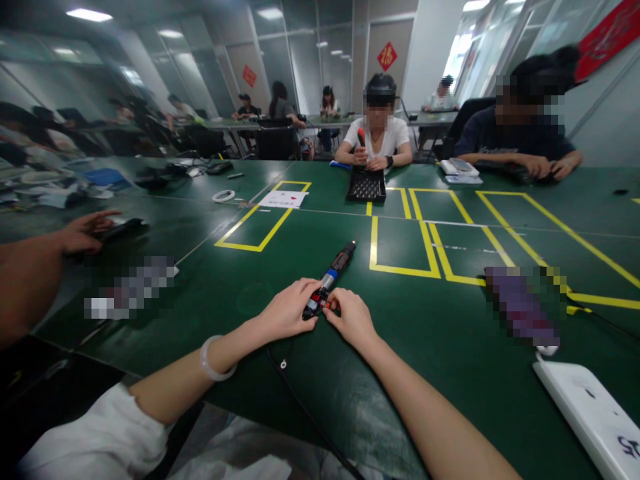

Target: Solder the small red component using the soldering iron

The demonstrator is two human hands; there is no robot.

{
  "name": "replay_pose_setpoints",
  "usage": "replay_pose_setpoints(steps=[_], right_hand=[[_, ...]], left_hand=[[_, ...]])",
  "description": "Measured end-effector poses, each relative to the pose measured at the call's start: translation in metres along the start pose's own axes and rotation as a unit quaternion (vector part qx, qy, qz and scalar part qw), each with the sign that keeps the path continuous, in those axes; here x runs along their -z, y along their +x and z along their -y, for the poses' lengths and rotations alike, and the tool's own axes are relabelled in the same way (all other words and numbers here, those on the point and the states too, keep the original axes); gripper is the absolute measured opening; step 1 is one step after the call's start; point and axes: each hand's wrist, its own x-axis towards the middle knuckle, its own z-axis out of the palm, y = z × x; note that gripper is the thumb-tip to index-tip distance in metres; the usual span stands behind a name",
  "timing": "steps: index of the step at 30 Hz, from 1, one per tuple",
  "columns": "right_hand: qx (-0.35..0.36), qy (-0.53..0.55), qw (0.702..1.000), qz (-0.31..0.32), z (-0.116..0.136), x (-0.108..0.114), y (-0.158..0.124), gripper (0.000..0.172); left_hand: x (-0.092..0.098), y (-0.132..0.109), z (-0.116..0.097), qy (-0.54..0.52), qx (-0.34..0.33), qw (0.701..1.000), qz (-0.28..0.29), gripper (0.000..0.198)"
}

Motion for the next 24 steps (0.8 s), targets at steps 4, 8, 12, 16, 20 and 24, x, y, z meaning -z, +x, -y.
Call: replay_pose_setpoints(steps=[4,8,12,16,20,24], right_hand=[[-0.005,0.056,0.998,0.011,0.001,-0.001,0.000,0.015],[0.022,0.094,0.995,0.012,0.002,-0.001,-0.002,0.015],[0.037,0.095,0.995,0.001,0.003,0.002,-0.003,0.016],[0.045,0.079,0.996,-0.003,0.006,0.004,-0.003,0.018],[0.050,0.085,0.995,-0.003,0.006,0.004,-0.003,0.023],[0.040,0.098,0.994,-0.004,0.004,0.004,-0.005,0.026]], left_hand=[[0.001,0.000,-0.002,0.003,0.005,1.000,0.001,0.072],[0.000,-0.002,-0.003,0.019,0.016,1.000,0.005,0.073],[-0.004,-0.001,-0.008,0.057,0.038,0.998,-0.004,0.067],[-0.010,0.007,-0.014,0.117,0.073,0.990,-0.014,0.063],[-0.013,0.012,-0.012,0.155,0.081,0.984,-0.016,0.062],[-0.013,0.015,0.001,0.174,0.071,0.982,-0.020,0.064]])
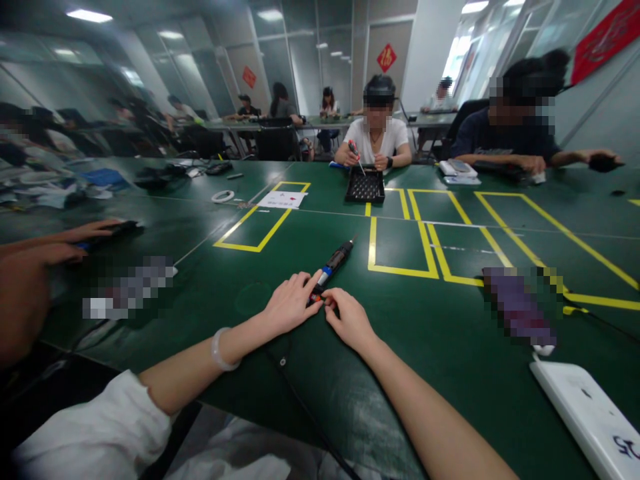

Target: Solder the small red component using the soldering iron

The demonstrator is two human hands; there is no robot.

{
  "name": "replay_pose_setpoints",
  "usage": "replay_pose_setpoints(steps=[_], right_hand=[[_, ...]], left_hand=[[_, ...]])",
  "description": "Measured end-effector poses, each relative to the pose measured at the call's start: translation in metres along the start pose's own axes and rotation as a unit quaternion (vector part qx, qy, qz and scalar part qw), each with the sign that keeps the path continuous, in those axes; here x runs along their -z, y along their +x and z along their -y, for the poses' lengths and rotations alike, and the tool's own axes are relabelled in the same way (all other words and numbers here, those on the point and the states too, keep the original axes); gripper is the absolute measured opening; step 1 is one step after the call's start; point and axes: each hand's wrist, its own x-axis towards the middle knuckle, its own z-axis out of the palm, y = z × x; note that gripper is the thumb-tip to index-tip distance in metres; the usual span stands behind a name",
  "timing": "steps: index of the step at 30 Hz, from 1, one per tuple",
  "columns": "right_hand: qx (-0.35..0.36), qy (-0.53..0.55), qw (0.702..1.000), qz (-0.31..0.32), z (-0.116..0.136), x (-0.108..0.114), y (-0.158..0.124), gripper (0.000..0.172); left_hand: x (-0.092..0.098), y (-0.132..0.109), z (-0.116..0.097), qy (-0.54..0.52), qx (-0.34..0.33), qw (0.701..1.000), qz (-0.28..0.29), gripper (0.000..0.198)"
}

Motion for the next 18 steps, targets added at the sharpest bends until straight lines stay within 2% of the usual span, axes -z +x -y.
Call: replay_pose_setpoints(steps=[4,7,18], right_hand=[[-0.003,0.000,1.000,0.006,-0.001,0.001,-0.001,0.027],[-0.002,-0.008,1.000,0.010,-0.002,0.002,-0.002,0.027],[0.006,-0.034,0.999,0.018,-0.004,0.002,-0.001,0.024]], left_hand=[[-0.004,0.009,0.024,0.024,0.006,1.000,-0.006,0.065],[-0.007,0.020,0.053,0.038,0.032,0.999,0.000,0.065],[-0.010,0.060,0.197,0.041,0.185,0.980,0.065,0.063]])
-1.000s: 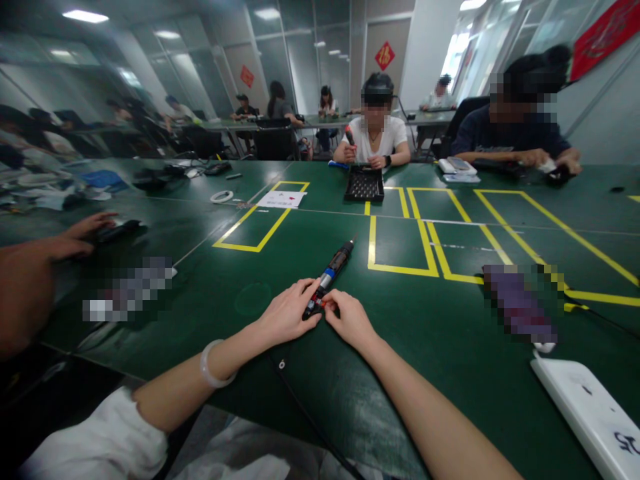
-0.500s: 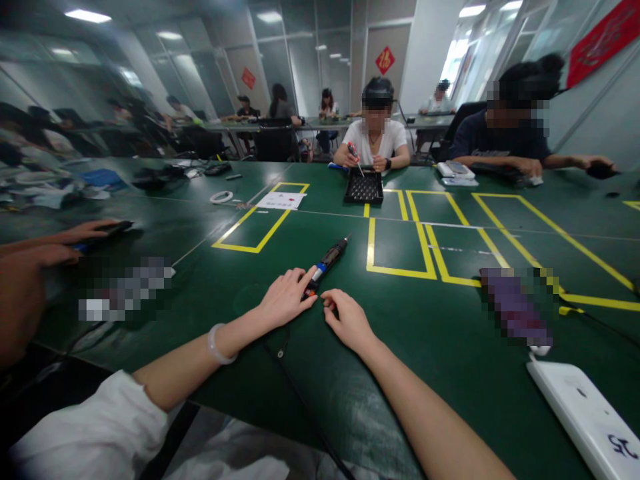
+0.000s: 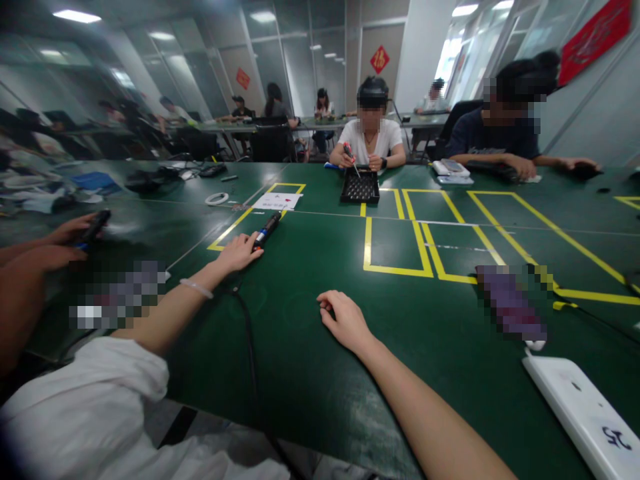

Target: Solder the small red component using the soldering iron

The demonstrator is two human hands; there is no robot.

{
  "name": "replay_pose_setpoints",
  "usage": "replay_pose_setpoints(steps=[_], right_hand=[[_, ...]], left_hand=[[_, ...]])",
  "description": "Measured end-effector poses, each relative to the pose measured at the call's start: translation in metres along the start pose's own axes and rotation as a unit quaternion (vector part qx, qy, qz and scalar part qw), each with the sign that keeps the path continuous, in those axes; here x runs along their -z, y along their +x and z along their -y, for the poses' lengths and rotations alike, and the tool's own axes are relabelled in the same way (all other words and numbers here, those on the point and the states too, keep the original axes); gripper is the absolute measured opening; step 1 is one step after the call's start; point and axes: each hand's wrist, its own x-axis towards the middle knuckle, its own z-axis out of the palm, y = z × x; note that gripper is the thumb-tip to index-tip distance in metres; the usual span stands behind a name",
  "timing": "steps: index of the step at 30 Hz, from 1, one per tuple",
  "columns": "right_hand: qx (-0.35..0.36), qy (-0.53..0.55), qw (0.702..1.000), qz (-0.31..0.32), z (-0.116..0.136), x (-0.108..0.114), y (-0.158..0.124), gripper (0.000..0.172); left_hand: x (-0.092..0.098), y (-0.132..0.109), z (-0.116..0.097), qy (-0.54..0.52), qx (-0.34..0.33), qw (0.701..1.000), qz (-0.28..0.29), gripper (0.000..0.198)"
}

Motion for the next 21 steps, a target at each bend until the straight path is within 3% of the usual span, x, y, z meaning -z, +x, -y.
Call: replay_pose_setpoints(steps=[4,8,17,21], right_hand=[[0.000,-0.005,1.000,0.004,0.001,0.001,0.000,0.023],[0.002,-0.008,1.000,0.006,0.002,0.001,0.000,0.021],[0.004,-0.014,1.000,0.008,0.001,0.001,0.001,0.021],[0.001,-0.013,1.000,0.008,0.000,0.001,0.001,0.021]], left_hand=[[0.002,0.015,0.034,-0.016,0.040,0.999,0.011,0.062],[0.006,0.018,0.048,-0.019,0.062,0.998,-0.008,0.056],[0.016,0.011,0.037,-0.045,0.110,0.990,-0.075,0.037],[0.021,0.010,0.016,-0.074,0.122,0.986,-0.086,0.031]])
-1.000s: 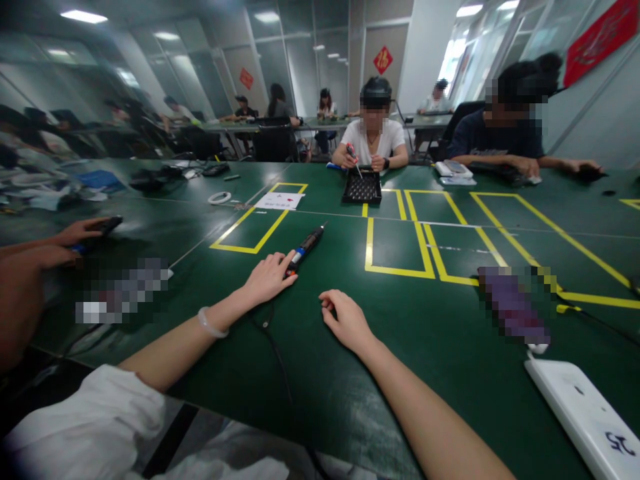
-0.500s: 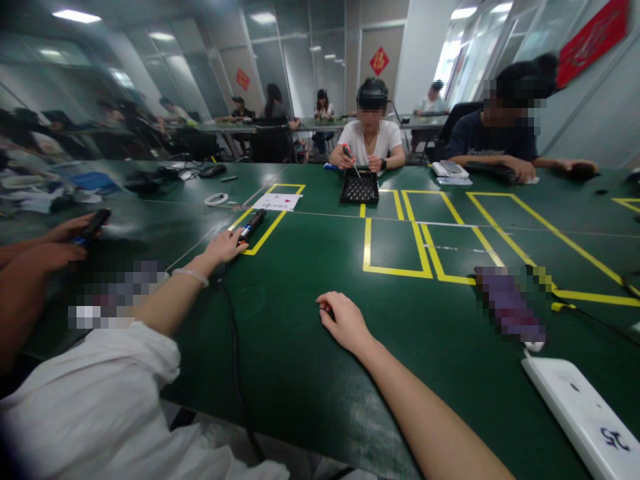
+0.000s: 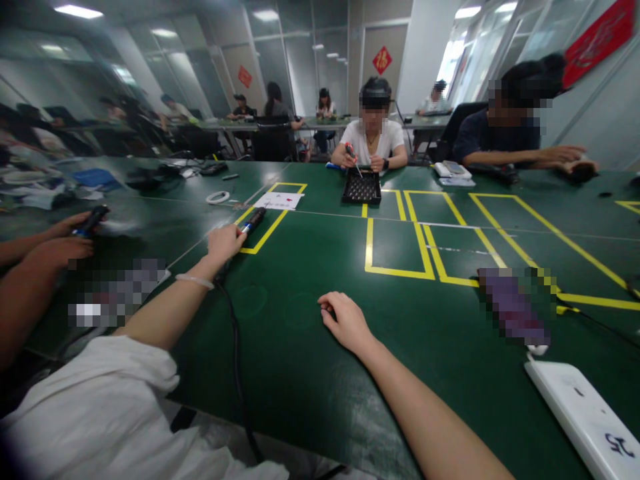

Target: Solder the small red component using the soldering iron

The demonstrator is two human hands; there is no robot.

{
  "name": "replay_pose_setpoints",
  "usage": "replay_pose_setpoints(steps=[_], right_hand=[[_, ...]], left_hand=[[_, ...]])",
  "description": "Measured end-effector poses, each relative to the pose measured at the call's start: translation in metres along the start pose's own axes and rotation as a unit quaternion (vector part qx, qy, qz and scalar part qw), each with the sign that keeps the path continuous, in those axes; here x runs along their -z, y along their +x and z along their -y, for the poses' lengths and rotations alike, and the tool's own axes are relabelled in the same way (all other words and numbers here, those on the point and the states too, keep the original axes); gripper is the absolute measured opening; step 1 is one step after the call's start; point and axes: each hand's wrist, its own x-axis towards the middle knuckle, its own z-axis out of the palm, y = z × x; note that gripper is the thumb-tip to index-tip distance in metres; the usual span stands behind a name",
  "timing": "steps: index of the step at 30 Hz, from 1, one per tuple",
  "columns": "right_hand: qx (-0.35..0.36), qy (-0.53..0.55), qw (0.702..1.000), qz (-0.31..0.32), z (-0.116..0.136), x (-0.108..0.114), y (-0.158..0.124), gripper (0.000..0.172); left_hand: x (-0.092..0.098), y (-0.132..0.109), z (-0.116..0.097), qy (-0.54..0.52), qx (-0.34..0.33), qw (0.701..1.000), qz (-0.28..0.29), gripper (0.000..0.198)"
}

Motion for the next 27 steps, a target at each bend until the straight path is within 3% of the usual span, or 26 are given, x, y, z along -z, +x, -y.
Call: replay_pose_setpoints(steps=[3,5,7,10,13,17,23,27], right_hand=[[-0.005,0.018,1.000,-0.004,0.000,0.000,0.000,0.019],[-0.013,0.044,0.999,-0.010,0.000,-0.001,-0.001,0.019],[-0.023,0.080,0.996,-0.016,0.001,-0.001,-0.001,0.021],[-0.028,0.135,0.990,-0.013,0.004,-0.001,-0.001,0.028],[-0.010,0.148,0.989,0.008,0.007,0.000,-0.001,0.024],[0.010,0.138,0.990,0.026,0.009,0.001,-0.001,0.012],[0.003,0.140,0.990,0.030,0.010,0.000,0.000,0.010],[-0.008,0.119,0.993,-0.015,0.007,0.000,0.001,0.007]], left_hand=[[0.001,-0.024,-0.037,-0.144,-0.062,0.986,0.064,0.027],[0.003,-0.052,-0.066,-0.326,-0.146,0.916,0.184,0.027],[0.006,-0.086,-0.093,-0.421,-0.215,0.836,0.279,0.031],[0.011,-0.131,-0.117,-0.456,-0.268,0.780,0.334,0.034],[0.011,-0.154,-0.123,-0.471,-0.277,0.752,0.368,0.041],[0.006,-0.160,-0.121,-0.492,-0.273,0.726,0.396,0.049],[0.003,-0.160,-0.122,-0.502,-0.275,0.722,0.388,0.050],[0.002,-0.163,-0.123,-0.520,-0.274,0.720,0.368,0.048]])
